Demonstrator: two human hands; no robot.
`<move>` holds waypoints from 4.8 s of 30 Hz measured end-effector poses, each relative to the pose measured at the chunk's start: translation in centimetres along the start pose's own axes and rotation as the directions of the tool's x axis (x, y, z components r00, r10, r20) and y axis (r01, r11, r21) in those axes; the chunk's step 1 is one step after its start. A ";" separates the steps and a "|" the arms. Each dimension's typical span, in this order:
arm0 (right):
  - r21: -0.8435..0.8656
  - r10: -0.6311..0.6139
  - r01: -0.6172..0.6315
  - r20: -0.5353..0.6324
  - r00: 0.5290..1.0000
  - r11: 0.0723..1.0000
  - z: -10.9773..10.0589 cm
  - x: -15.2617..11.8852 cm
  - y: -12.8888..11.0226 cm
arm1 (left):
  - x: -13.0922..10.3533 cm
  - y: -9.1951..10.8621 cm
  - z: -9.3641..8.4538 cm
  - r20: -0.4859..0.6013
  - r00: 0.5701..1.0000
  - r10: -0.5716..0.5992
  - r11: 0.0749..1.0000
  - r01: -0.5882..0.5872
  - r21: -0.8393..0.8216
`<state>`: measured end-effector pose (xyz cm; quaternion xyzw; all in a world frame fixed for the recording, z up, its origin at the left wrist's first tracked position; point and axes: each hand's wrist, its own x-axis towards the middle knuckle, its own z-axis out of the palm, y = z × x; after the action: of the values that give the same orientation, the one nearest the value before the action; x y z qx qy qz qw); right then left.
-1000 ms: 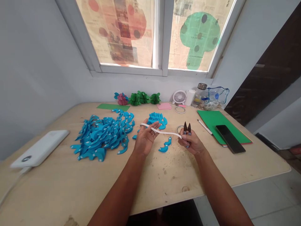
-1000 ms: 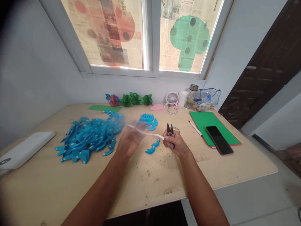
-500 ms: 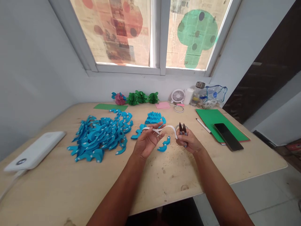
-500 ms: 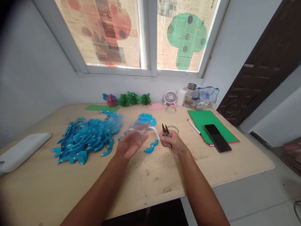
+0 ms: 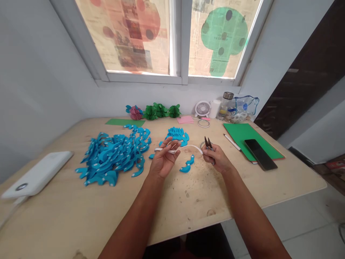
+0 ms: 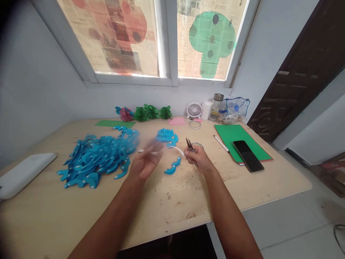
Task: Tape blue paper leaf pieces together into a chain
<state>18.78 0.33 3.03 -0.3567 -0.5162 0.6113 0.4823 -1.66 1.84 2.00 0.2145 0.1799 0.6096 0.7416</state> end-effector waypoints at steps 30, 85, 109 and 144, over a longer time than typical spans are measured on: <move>-0.631 -0.220 0.143 -0.046 0.974 0.763 0.7 0.4 0.7 | -1.3 -2.6 2.3 0.012 1.000 -0.021 0.639 0.004 0.769; -0.032 0.062 -0.063 -0.027 0.998 0.997 2.5 0.8 2.0 | -0.7 -3.1 1.8 -0.052 0.997 -0.055 0.891 0.073 0.448; -0.198 -0.028 0.000 -0.134 0.991 0.980 3.0 1.1 2.0 | -0.7 -3.1 1.5 -0.049 0.998 -0.046 0.893 0.063 0.446; -0.485 -0.180 0.098 -0.126 0.975 0.869 2.7 0.9 2.4 | -0.9 -3.3 1.7 -0.033 0.998 -0.053 0.894 0.062 0.444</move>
<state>15.47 0.36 1.32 -0.4761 -0.6326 0.3971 0.4642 1.79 0.22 1.72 0.3667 0.3283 0.5322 0.6888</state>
